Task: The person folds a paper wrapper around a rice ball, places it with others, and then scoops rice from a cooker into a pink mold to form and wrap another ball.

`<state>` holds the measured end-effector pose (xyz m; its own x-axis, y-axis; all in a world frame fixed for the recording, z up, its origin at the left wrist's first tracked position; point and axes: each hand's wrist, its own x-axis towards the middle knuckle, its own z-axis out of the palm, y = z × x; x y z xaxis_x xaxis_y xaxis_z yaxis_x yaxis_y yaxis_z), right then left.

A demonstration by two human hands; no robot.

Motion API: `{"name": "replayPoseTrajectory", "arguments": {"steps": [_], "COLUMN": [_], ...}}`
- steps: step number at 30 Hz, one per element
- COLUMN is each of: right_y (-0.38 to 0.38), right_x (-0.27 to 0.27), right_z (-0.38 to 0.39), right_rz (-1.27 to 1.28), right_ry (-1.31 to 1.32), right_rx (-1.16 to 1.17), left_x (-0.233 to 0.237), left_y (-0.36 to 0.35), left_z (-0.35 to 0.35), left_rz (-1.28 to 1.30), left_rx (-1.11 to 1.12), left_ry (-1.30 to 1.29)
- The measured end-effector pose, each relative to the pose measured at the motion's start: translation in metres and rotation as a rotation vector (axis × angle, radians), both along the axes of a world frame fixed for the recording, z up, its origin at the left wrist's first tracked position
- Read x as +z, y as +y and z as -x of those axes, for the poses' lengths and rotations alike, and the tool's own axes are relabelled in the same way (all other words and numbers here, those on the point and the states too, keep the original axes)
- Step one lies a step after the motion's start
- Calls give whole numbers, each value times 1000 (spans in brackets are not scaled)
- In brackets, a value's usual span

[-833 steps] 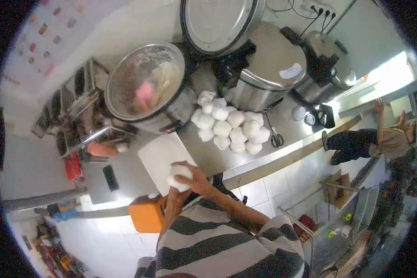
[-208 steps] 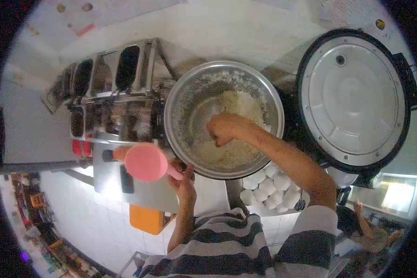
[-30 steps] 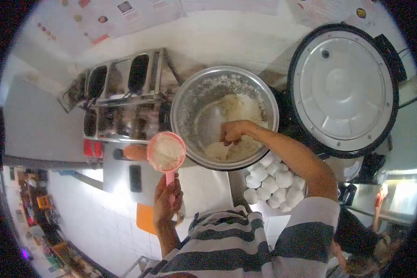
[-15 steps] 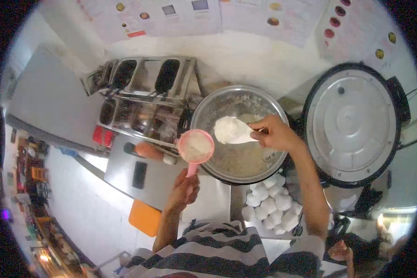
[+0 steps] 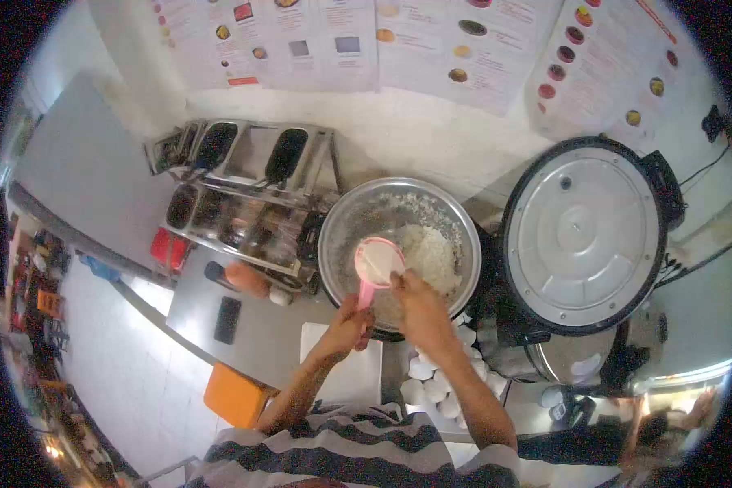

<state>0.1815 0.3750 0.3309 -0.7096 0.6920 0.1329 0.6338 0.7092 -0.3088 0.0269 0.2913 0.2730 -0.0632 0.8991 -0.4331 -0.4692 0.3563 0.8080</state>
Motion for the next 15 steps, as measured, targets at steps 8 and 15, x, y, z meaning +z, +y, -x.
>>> {"name": "replayPoseTrajectory", "arguments": {"steps": [8,15], "right_y": [-18,-9], "right_x": [-10,-3], "right_z": [12,-1], "right_rz": [-194,81], "right_ry": [52,263], "right_rx": [-77,-46], "left_x": [0,-26], "left_y": [7,-5], "left_z": [-2,5], "left_rz": [30,-3], "left_rx": [-31,-37], "left_ry": [-98,-183]}}
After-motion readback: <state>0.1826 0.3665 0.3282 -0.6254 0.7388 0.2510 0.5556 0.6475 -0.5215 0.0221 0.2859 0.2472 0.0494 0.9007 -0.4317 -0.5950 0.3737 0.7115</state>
